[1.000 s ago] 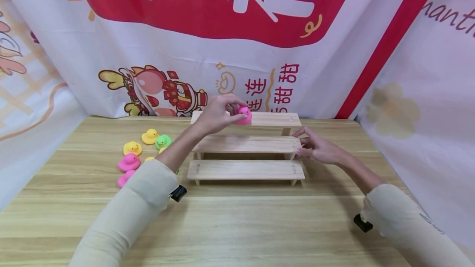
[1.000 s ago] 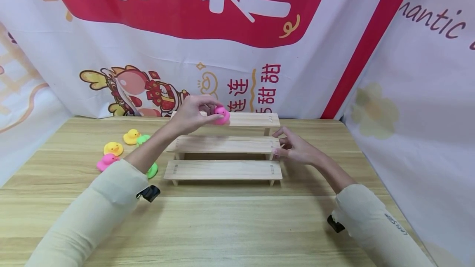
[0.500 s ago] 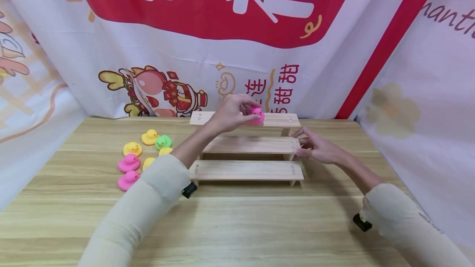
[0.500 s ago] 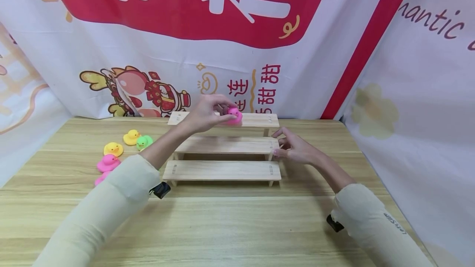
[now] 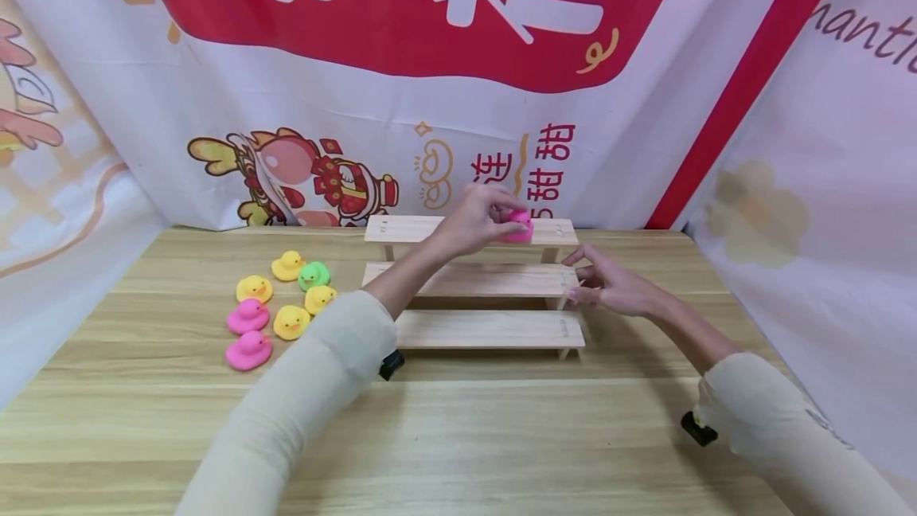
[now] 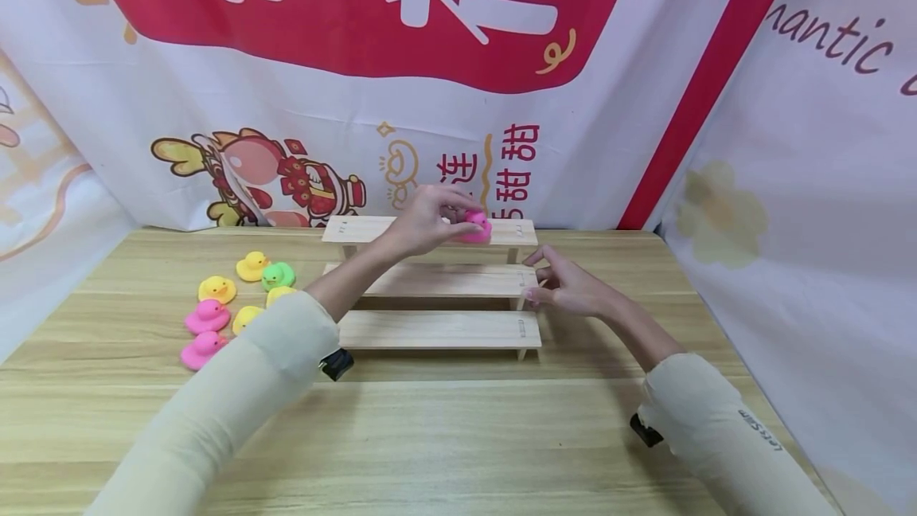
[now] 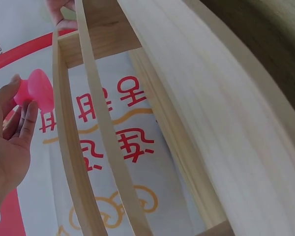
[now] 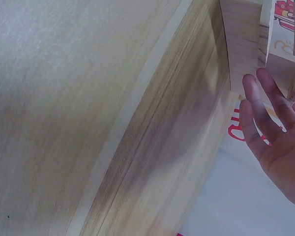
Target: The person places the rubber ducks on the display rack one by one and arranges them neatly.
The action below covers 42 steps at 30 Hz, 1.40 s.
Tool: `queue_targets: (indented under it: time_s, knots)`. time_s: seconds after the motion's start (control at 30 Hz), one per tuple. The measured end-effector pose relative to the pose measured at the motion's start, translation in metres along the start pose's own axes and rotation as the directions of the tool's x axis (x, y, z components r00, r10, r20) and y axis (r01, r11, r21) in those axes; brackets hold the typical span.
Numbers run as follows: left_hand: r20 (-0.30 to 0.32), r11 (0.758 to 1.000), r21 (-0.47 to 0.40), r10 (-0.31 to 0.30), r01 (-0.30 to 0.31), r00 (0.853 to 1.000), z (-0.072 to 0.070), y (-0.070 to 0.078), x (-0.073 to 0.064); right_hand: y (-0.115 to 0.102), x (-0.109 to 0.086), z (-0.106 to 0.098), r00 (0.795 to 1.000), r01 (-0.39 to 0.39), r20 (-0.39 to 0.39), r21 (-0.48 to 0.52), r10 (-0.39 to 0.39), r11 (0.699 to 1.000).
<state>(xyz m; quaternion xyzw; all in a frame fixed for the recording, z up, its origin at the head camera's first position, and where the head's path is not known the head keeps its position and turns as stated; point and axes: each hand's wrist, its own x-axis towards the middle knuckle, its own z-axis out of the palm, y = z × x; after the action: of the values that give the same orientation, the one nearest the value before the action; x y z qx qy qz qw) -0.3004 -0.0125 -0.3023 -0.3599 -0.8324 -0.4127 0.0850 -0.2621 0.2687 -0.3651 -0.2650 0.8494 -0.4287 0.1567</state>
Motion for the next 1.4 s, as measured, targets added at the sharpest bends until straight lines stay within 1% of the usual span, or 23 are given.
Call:
queue_targets:
  time_s: [0.13,0.3,0.53,0.8,1.03,1.23,1.4]
  knots:
    - [-0.008,1.0,-0.008,0.002,-0.002,1.0,0.004,0.0,0.003,0.0,0.0,0.0,1.0,0.002,0.003,-0.005,-0.002,1.0]
    - [-0.019,1.0,-0.026,0.006,-0.007,1.0,0.009,0.003,0.009,-0.001,0.0,-0.001,1.0,-0.019,0.009,0.001,0.019,1.0]
    - [-0.014,0.997,-0.073,-0.032,0.031,0.999,0.017,0.004,0.016,-0.002,0.001,-0.002,1.0,-0.016,0.015,0.029,0.016,0.999]
    - [-0.001,0.996,-0.081,-0.034,0.034,0.999,0.027,0.002,0.022,-0.001,0.0,-0.002,1.0,-0.018,0.019,0.02,0.018,1.0]
    - [0.012,0.996,-0.078,-0.043,0.044,0.999,0.029,0.001,0.022,0.001,0.001,-0.002,1.0,-0.007,0.022,0.02,0.007,1.0]
    - [0.019,0.997,-0.064,-0.045,0.046,0.999,0.029,0.0,0.023,0.001,0.001,-0.003,1.0,-0.012,0.021,0.019,0.012,1.0]
    - [0.023,0.996,-0.069,-0.06,0.061,0.998,0.029,0.0,0.022,-0.001,0.001,-0.003,0.999,-0.029,0.025,0.023,0.029,0.999]
